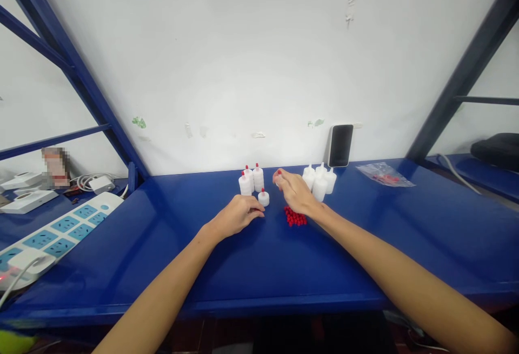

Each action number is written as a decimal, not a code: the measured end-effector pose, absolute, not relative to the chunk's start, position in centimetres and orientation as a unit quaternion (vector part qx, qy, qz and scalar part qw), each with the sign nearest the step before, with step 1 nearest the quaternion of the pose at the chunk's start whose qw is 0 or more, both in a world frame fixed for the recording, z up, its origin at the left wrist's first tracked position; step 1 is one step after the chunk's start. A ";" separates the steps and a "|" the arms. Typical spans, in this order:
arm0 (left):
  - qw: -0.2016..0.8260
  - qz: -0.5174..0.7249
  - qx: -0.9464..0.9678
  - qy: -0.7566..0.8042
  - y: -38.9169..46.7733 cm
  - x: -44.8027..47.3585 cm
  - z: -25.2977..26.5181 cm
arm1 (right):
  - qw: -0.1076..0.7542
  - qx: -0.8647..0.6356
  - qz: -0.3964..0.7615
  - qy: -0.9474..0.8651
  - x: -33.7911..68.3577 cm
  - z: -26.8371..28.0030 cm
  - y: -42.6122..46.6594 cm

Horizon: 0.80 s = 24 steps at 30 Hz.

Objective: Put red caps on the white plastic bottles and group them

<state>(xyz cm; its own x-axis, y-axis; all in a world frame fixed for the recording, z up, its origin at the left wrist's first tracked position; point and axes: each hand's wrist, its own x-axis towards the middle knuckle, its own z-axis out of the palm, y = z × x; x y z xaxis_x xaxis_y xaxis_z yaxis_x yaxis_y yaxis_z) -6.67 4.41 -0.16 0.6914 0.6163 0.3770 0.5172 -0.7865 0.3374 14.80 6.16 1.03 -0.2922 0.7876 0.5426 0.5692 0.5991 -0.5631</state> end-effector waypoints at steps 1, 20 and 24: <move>0.102 0.238 0.916 0.308 4.4 -6.7 -0.1 | 0.410 -0.421 0.146 -0.796 14.8 1.0 6.2; 0.142 0.216 0.907 0.332 4.1 -7.2 0.2 | 0.264 -0.442 0.078 -0.854 14.0 0.8 6.8; 0.076 0.178 0.918 0.345 3.8 -6.9 0.7 | 0.230 -0.448 0.078 -0.861 14.0 0.6 6.8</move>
